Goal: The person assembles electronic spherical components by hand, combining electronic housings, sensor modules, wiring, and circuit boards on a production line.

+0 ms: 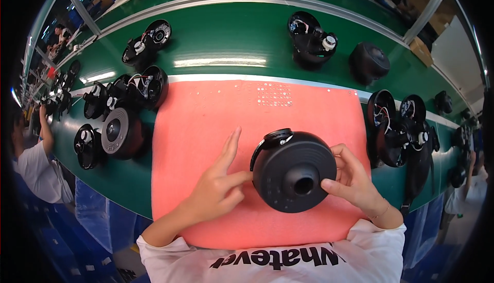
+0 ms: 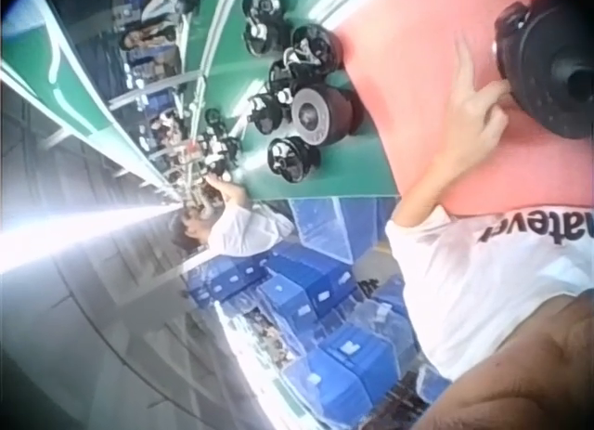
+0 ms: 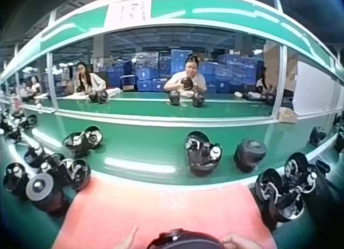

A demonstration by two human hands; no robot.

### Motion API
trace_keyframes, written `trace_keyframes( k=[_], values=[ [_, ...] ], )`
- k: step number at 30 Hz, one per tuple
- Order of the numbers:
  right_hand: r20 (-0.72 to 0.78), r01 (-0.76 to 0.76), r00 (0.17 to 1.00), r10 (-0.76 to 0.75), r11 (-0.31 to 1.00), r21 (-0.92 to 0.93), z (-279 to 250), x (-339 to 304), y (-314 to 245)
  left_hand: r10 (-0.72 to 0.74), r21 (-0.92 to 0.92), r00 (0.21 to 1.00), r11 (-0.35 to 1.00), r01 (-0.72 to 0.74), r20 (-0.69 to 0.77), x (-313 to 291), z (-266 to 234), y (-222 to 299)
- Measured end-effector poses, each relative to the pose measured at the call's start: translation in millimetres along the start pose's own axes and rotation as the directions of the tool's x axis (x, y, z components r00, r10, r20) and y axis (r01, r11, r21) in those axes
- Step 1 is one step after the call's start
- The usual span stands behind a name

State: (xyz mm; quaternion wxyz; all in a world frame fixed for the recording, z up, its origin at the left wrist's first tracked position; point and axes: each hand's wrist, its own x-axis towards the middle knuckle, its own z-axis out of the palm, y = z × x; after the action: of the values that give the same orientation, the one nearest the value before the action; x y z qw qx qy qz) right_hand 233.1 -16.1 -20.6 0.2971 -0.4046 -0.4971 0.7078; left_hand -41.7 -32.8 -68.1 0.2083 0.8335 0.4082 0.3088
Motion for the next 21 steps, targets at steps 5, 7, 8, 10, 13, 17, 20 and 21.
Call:
trace_keyframes(
  k=[5, 7, 8, 10, 13, 17, 20, 21],
  values=[
    [-0.027, -0.022, 0.999, 0.021, 0.999, -0.026, 3, 3, 0, -0.322, -0.523, 0.941, 0.787, 0.328, 0.107, 6, -6, 3],
    [-0.009, -0.010, 1.000, 0.009, 0.999, -0.033, 4, 2, 3, -0.312, -0.343, 0.943, 0.878, 0.332, 0.116, 20, -9, 21],
    [-0.011, -0.009, 1.000, 0.009, 1.000, -0.030, 4, 3, 3, -0.306, -0.152, 0.945, 0.935, 0.321, 0.115, 24, -12, 27],
    [-0.021, 0.067, 0.997, -0.070, 0.988, -0.143, 3, 5, 3, -0.387, -0.166, 0.900, 0.892, 0.420, 0.199, 33, -21, 28],
    [0.023, 0.131, 0.991, -0.131, 0.935, -0.330, 0, 10, -4, -0.478, -0.132, 0.832, 0.840, 0.527, 0.282, 32, -26, 21],
    [-0.011, 0.109, 0.991, -0.135, 0.838, -0.534, -11, 24, -5, -0.438, -0.050, 0.847, 0.880, 0.472, 0.300, 36, -32, 25],
    [-0.031, 0.105, 0.979, -0.200, 0.635, -0.765, -11, 37, -14, -0.434, 0.081, 0.841, 0.898, 0.433, 0.324, 47, -35, 27],
    [-0.014, 0.131, 0.969, -0.247, 0.557, -0.820, -11, 41, -14, -0.434, 0.082, 0.841, 0.898, 0.432, 0.323, 49, -35, 26]
  ],
)
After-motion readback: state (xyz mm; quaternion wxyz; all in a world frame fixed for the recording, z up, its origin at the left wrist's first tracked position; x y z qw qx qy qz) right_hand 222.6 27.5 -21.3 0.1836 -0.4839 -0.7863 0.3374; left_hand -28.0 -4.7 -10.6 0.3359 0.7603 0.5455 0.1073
